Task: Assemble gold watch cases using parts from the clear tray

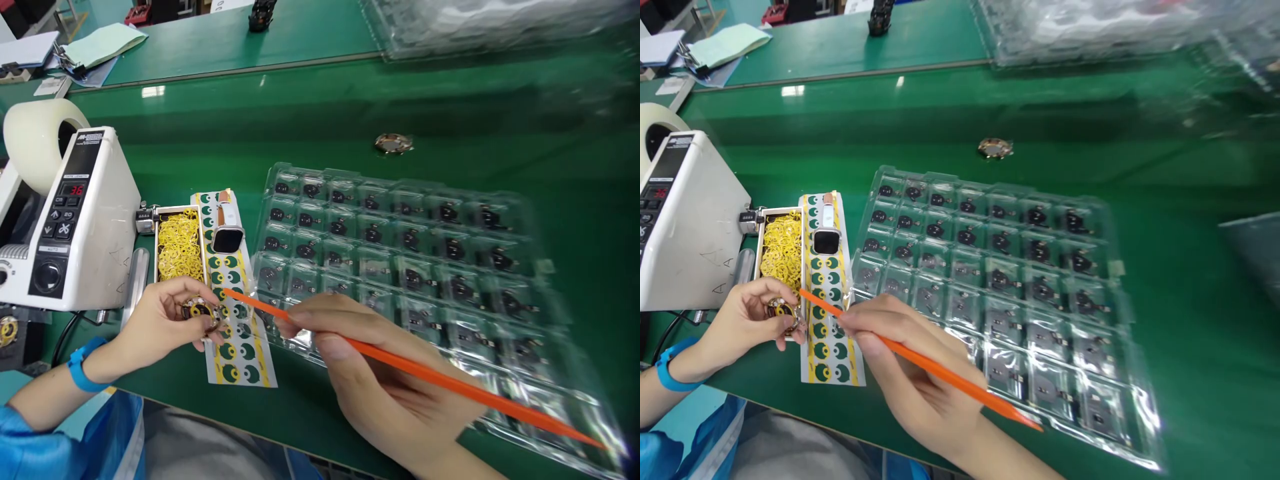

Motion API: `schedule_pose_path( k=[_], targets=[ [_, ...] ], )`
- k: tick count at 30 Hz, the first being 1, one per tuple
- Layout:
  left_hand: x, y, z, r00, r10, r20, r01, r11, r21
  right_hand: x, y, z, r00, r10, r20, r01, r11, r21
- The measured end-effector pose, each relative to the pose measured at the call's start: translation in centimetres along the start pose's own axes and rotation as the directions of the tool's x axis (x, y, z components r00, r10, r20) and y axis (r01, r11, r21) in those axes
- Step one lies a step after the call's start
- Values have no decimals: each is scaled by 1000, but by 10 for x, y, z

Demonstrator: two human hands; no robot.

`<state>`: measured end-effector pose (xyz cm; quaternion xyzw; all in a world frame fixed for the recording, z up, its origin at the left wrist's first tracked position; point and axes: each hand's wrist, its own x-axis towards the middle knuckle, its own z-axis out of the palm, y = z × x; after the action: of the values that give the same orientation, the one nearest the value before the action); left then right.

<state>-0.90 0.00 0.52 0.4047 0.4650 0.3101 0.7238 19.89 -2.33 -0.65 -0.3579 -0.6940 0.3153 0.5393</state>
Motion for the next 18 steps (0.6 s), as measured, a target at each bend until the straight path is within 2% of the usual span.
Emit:
schedule_pose_path(
  k=[5, 10, 14, 18],
  targets=[
    [-1, 0, 1, 998, -7, -61, 11, 997, 73, -4, 1, 0, 999, -43, 23, 46, 985, -164],
    [-2, -4, 3, 991, 85, -100, -77, 994, 76, 0, 1, 7, 981, -150, 127, 189, 892, -411],
    [-6, -8, 4, 991, 135, -8, -134, 989, 59, 5, 2, 19, 976, -169, 137, 217, 807, -549],
    [-12, -12, 1, 979, 170, 113, -184, 975, 127, 6, 6, 28, 990, -116, 80, 141, 838, -528]
  ],
)
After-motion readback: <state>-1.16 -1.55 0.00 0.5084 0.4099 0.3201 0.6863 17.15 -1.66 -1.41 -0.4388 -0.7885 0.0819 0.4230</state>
